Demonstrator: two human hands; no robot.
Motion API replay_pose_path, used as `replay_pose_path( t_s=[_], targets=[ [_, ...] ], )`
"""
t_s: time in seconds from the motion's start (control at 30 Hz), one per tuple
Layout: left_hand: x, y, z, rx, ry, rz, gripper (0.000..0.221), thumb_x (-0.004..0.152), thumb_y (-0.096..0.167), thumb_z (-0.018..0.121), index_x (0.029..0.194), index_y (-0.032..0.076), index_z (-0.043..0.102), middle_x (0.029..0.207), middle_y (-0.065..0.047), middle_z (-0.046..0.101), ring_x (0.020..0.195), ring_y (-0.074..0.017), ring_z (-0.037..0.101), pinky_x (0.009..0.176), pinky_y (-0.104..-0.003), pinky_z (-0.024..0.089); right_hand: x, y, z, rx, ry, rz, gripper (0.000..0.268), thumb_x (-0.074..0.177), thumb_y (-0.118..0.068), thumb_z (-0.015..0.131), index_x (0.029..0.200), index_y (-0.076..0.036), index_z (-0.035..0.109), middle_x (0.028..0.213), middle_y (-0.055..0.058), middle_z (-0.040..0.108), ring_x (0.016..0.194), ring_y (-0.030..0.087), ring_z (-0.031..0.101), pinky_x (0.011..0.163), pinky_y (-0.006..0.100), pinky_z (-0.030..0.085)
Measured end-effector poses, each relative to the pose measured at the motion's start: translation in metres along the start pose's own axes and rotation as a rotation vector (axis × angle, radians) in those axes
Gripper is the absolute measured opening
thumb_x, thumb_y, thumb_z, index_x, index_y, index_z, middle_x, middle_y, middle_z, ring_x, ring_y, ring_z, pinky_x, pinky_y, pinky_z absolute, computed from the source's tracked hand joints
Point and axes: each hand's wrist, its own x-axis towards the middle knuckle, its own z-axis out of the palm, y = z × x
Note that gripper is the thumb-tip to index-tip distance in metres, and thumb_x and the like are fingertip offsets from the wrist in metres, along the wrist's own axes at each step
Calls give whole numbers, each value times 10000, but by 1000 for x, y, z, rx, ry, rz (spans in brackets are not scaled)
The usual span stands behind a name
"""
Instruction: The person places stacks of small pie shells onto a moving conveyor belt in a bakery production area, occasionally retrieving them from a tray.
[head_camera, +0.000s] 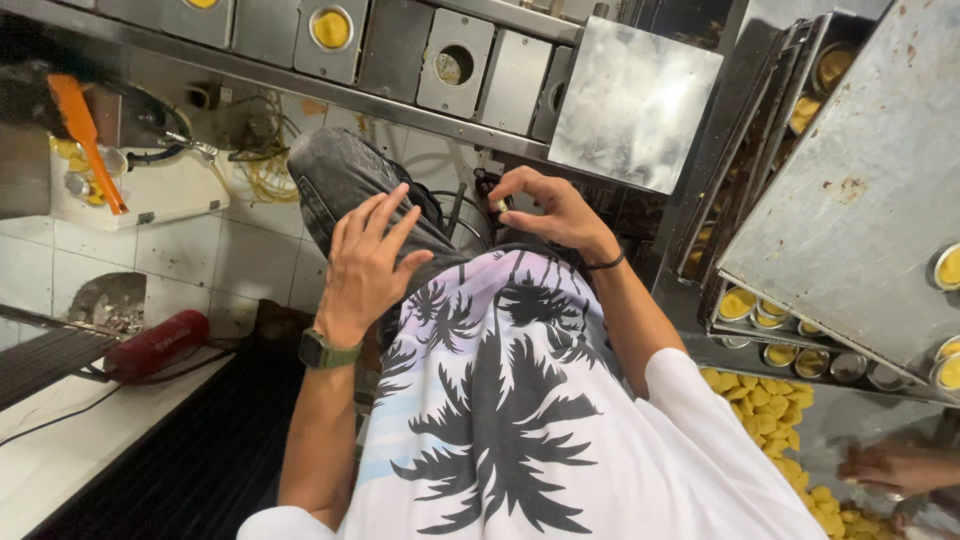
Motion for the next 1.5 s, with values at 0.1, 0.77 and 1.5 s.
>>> replay_pose_path(
  t_s=[0.1, 0.77, 1.5],
  targets=[
    [1, -4, 5, 112, 225, 174, 490, 1076, 492, 491, 1333, 126, 691, 1511, -36, 588, 1303, -286, 576, 1046, -420, 447, -18, 16, -4, 118, 61, 73, 260, 932, -100, 776, 1168, 1, 731, 1054, 144, 682, 1082, 258, 639, 1028, 430, 478],
    [22, 56, 99, -442, -418, 298, 207, 1035, 318, 534, 958, 141, 611, 763, -133, 679, 819, -408, 680, 778, -506, 516, -101, 37, -13, 92, 375, 338, 239, 1015, -111, 678, 1206, 26, 721, 1013, 151, 747, 1031, 205, 696, 930, 373, 549],
    [31, 100, 69, 5, -589, 236, 232, 972, 431, 579, 1037, 209, 576, 678, -84, 685, 650, -362, 734, 639, -469, 553, -134, -39, 18, -469, -19, 372, 76, 963, -147, 683, 1020, -98, 689, 883, 102, 703, 874, 355, 705, 764, 456, 566]
  ],
)
